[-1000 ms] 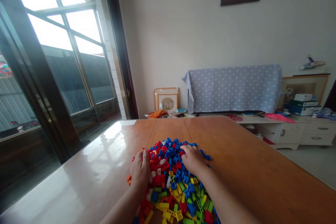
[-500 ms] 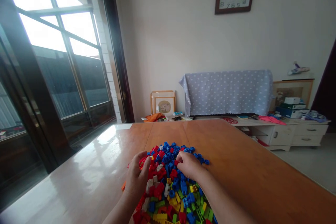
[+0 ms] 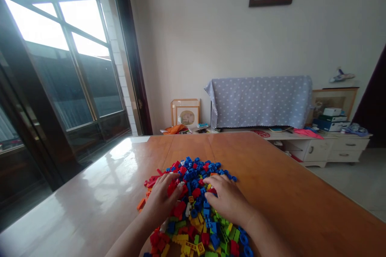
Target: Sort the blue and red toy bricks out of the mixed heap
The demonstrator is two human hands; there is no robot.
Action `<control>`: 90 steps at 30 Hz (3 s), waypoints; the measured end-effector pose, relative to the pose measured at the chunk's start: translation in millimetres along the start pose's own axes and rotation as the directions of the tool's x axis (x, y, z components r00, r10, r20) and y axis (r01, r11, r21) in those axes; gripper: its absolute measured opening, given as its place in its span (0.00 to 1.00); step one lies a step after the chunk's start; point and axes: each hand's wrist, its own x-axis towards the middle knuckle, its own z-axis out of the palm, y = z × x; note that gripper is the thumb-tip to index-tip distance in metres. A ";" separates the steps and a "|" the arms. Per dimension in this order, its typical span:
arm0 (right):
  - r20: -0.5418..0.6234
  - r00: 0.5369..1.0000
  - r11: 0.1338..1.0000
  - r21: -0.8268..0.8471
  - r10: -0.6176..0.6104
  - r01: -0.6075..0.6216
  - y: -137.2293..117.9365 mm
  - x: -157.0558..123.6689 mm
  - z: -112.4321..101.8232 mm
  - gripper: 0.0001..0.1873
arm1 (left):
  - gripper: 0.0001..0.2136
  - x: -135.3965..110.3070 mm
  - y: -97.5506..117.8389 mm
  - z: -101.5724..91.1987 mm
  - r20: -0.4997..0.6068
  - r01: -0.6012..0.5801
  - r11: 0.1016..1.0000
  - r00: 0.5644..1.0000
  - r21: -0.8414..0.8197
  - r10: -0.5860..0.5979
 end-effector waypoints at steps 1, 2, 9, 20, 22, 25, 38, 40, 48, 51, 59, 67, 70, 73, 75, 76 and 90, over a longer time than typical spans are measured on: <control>0.080 0.996 0.999 -0.021 -0.042 0.044 -6.9 -9.9 -3.0 0.28 | 0.19 -1.1 0.3 0.5 0.042 -0.017 0.999 0.999 0.045 0.015; 0.172 0.983 0.997 -0.027 -0.067 0.073 -12.9 -19.8 -4.3 0.34 | 0.22 -2.4 0.2 1.4 0.082 -0.031 0.996 0.996 0.084 0.025; 0.178 0.972 0.979 -0.101 -0.156 0.176 -17.6 -45.1 23.6 0.40 | 0.24 -9.0 -0.8 9.5 0.194 -0.051 0.995 0.980 0.084 0.033; -0.150 0.980 0.989 -0.087 -0.130 0.117 -3.0 9.4 48.0 0.25 | 0.16 -7.0 20.1 14.3 0.180 -0.171 0.977 0.964 -0.131 0.193; -0.177 0.977 0.993 -0.026 -0.115 0.113 -3.9 14.7 45.6 0.20 | 0.11 -4.6 18.6 14.2 0.166 -0.167 0.977 0.968 -0.134 0.188; -0.208 0.975 0.993 0.069 -0.075 0.091 -3.3 17.0 41.1 0.16 | 0.08 -1.9 13.9 12.8 0.110 -0.125 0.980 0.984 -0.155 0.143; -0.302 0.953 0.992 0.116 -0.019 0.056 -0.5 -10.4 22.5 0.15 | 0.11 1.0 4.2 8.4 0.022 0.044 0.925 0.999 -0.377 -0.038; -0.330 0.941 0.990 0.085 -0.075 0.108 -10.2 -20.2 24.9 0.14 | 0.12 3.0 4.2 5.1 0.010 0.114 0.860 0.992 -0.497 -0.125; -0.257 0.890 0.926 -0.060 -0.376 0.374 -78.9 -56.3 52.6 0.12 | 0.18 12.3 -14.1 -18.8 -0.095 0.201 0.670 0.921 -0.715 -0.378; -0.168 0.844 0.860 -0.112 -0.510 0.498 -106.1 -62.2 77.7 0.12 | 0.21 14.6 -28.0 -25.8 -0.145 0.208 0.625 0.873 -0.753 -0.466; -0.132 0.582 0.581 -0.399 -0.802 0.710 -129.0 -40.0 148.2 0.10 | 0.21 18.3 -56.1 -30.8 -0.227 0.205 0.558 0.762 -0.804 -0.606; 0.058 0.823 0.767 -0.331 -0.565 0.550 -116.9 -20.6 102.0 0.11 | 0.20 18.1 -56.8 -25.2 -0.245 0.212 0.604 0.775 -0.768 -0.583; -0.011 0.865 0.811 -0.353 -0.502 0.467 -109.2 -13.4 92.2 0.10 | 0.20 16.4 -50.2 -19.1 -0.232 0.227 0.665 0.817 -0.712 -0.528; -0.091 0.900 0.851 -0.377 -0.426 0.364 -95.2 -5.4 85.5 0.14 | 0.19 13.8 -42.0 -11.1 -0.205 0.242 0.750 0.870 -0.615 -0.449; -0.130 0.917 0.867 -0.398 -0.378 0.301 -83.1 -1.5 79.6 0.15 | 0.17 11.6 -36.0 -5.9 -0.181 0.239 0.811 0.904 -0.534 -0.386; -0.152 0.922 0.872 -0.408 -0.356 0.270 -76.6 -0.3 76.0 0.15 | 0.17 10.4 -32.6 -3.8 -0.169 0.232 0.839 0.920 -0.492 -0.353; -0.270 0.956 0.918 -0.397 -0.117 0.001 16.3 -90.2 26.4 0.25 | 0.28 -21.0 25.7 19.5 0.201 -0.140 0.988 0.972 0.060 0.126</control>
